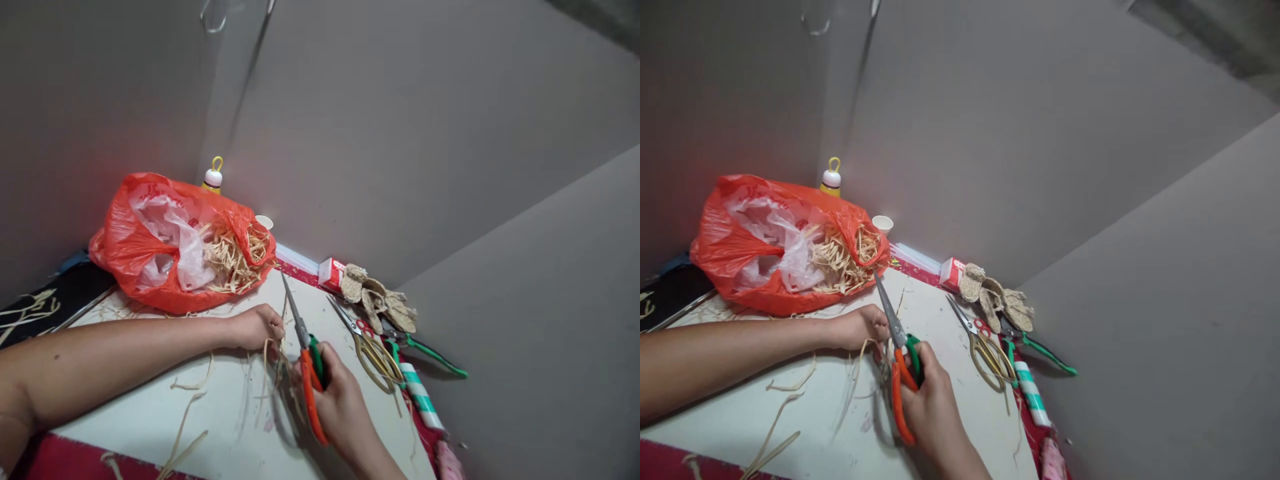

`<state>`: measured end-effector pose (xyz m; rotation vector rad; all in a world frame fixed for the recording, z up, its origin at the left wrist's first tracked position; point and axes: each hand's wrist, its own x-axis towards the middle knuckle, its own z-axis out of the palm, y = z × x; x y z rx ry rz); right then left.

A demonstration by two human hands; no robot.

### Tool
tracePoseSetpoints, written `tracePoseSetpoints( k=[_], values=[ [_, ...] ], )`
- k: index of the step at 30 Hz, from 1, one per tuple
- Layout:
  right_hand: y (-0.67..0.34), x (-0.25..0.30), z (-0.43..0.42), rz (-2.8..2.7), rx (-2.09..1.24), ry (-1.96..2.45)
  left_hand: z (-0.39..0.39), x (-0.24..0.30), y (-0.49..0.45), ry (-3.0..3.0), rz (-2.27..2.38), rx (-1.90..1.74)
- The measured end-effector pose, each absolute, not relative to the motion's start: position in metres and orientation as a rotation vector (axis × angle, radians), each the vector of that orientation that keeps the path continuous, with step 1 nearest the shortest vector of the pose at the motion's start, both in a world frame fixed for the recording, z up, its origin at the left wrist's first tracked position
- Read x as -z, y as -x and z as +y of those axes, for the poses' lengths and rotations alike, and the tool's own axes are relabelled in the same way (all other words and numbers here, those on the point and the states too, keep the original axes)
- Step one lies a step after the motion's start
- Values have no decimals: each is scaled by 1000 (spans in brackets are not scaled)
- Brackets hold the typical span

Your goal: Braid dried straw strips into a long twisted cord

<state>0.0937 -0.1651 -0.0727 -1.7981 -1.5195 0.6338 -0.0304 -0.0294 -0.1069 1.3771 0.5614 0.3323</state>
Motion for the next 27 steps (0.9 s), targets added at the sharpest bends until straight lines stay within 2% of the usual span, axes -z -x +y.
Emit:
tracePoseSetpoints(
  k=[9, 17, 27],
  values=[
    [-87, 76, -138, -1508, -679, 1727, -33, 102, 30, -1237, 598, -300],
    [-99, 65, -127, -1407, -722, 1743, -39, 91, 31, -1392, 792, -308],
    [-142, 75, -162, -1158, -582, 1812, -29, 102, 28, -1035, 747, -241]
  ],
)
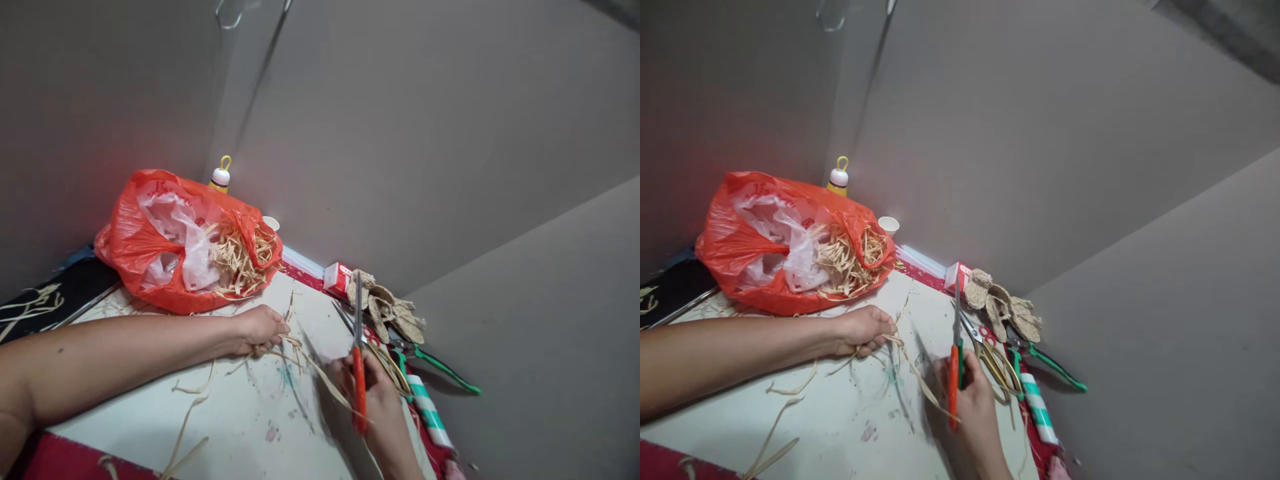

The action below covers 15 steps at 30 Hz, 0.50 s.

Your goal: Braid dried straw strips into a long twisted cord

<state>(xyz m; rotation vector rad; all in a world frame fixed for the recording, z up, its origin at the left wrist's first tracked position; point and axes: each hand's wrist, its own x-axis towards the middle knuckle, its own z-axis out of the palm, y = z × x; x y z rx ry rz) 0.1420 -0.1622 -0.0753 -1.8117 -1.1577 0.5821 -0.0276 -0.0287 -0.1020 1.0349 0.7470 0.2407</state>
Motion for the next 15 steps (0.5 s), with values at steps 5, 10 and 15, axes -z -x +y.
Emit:
tracePoseSetpoints(
  k=[5, 10, 15],
  values=[
    [-155, 98, -192, -1475, -401, 1958, -28, 97, 28, -961, 715, -240],
    [-167, 110, -207, -1812, -214, 2044, -31, 95, 31, -897, 617, -195],
    [-176, 103, -212, -2013, -21, 2073, -33, 97, 31, -844, 547, -154]
  ],
)
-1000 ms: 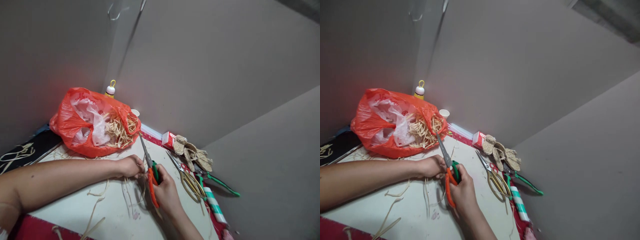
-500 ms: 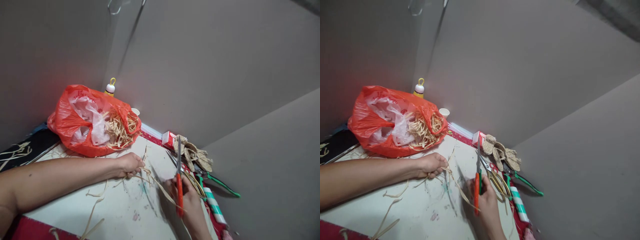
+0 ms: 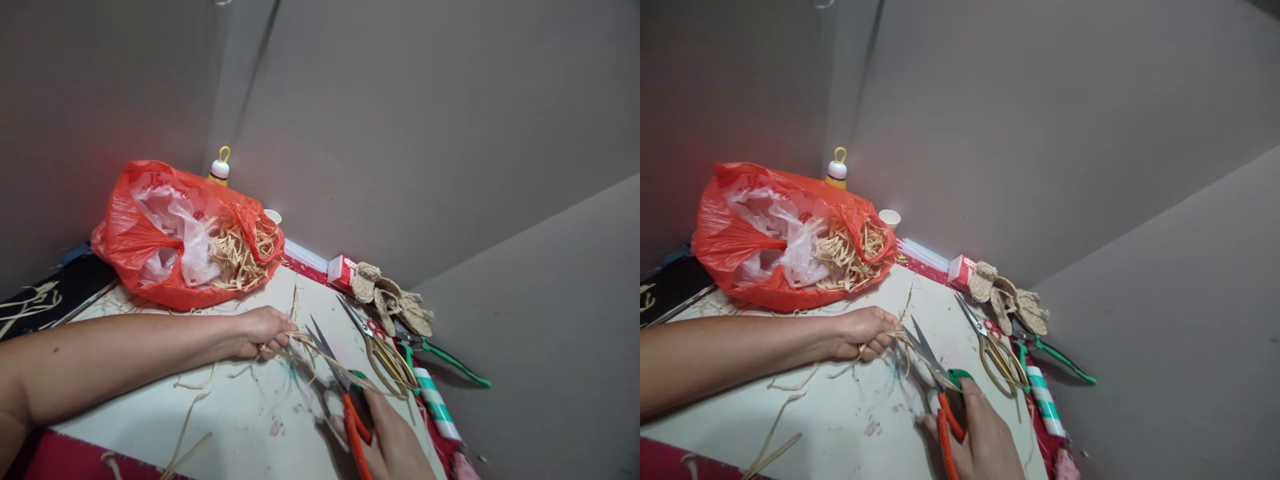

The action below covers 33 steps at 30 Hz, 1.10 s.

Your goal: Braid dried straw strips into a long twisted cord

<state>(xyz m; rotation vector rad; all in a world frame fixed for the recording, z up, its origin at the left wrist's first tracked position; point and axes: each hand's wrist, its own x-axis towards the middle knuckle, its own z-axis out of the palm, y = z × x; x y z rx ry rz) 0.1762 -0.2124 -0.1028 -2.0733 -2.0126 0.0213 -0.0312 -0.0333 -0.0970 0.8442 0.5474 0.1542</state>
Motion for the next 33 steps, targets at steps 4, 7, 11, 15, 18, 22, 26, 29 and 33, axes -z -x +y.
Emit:
tracePoseSetpoints(
  k=[4, 7, 11, 15, 18, 22, 26, 29, 33],
  values=[
    [-174, 97, -217, -2097, 4, 2123, -32, 97, 31, -834, 505, -127],
    [-171, 96, -218, -2094, 35, 2134, -33, 96, 31, -844, 535, -125],
    [-169, 97, -218, -2064, 55, 2174, -36, 94, 31, -851, 575, -134],
    [-166, 97, -215, -2069, 97, 2171, -38, 92, 31, -853, 608, -144],
    [-164, 97, -213, -2046, 126, 2156, -38, 90, 31, -863, 619, -142],
    [-160, 99, -212, -1999, 186, 2131, -40, 88, 31, -879, 625, -145],
    [-159, 102, -213, -2009, 249, 2127, -40, 88, 30, -884, 661, -160],
    [-160, 104, -214, -2008, 285, 2122, -40, 88, 30, -887, 635, -159],
    [-162, 107, -214, -2008, 296, 2101, -41, 88, 30, -886, 639, -156]
  ],
)
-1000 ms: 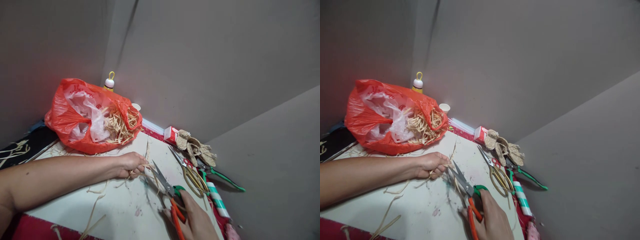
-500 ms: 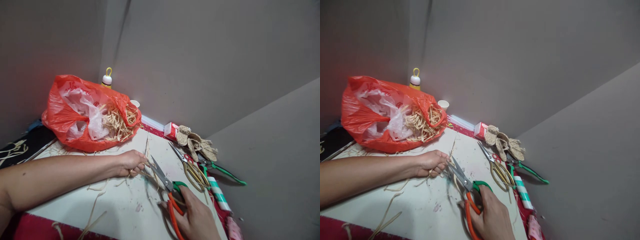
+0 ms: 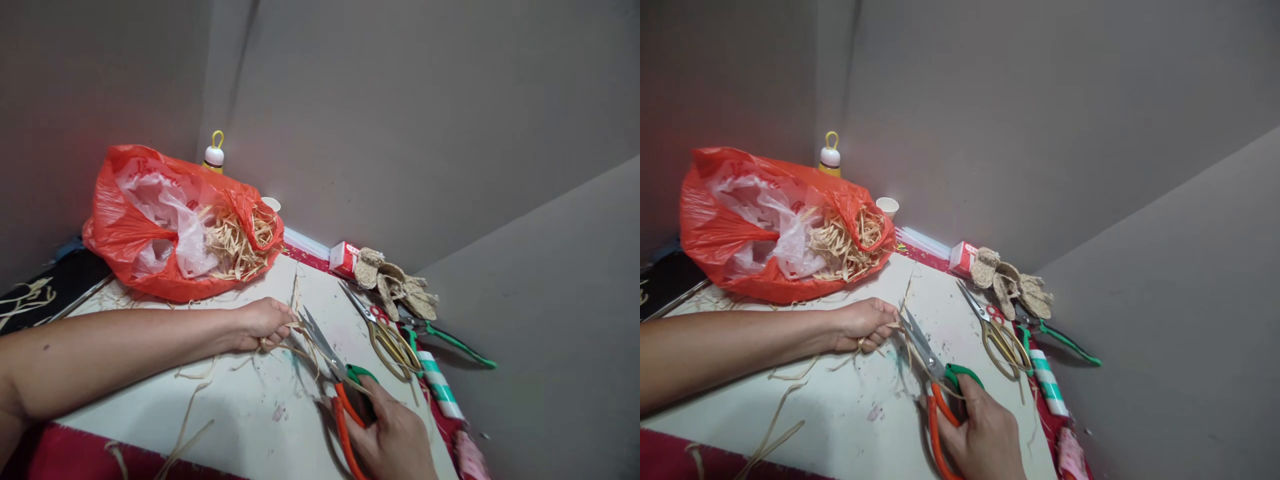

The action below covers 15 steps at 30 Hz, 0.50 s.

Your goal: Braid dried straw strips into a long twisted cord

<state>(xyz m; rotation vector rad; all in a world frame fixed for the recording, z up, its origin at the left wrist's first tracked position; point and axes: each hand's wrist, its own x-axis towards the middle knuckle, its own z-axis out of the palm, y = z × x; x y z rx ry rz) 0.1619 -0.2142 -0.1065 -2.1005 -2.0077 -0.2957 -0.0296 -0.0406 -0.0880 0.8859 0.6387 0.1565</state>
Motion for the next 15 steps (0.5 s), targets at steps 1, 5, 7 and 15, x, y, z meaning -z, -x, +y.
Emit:
tracePoseSetpoints(
  k=[1, 5, 7, 15],
  values=[
    [-162, 107, -214, -2010, 299, 2096, -41, 88, 30, -887, 644, -158],
    [-162, 106, -215, -2026, 282, 2090, -41, 87, 29, -902, 656, -164],
    [-162, 105, -216, -2028, 265, 2090, -41, 88, 30, -908, 660, -162],
    [-161, 105, -222, -2017, 189, 2069, -41, 87, 30, -905, 681, -165]
  ],
)
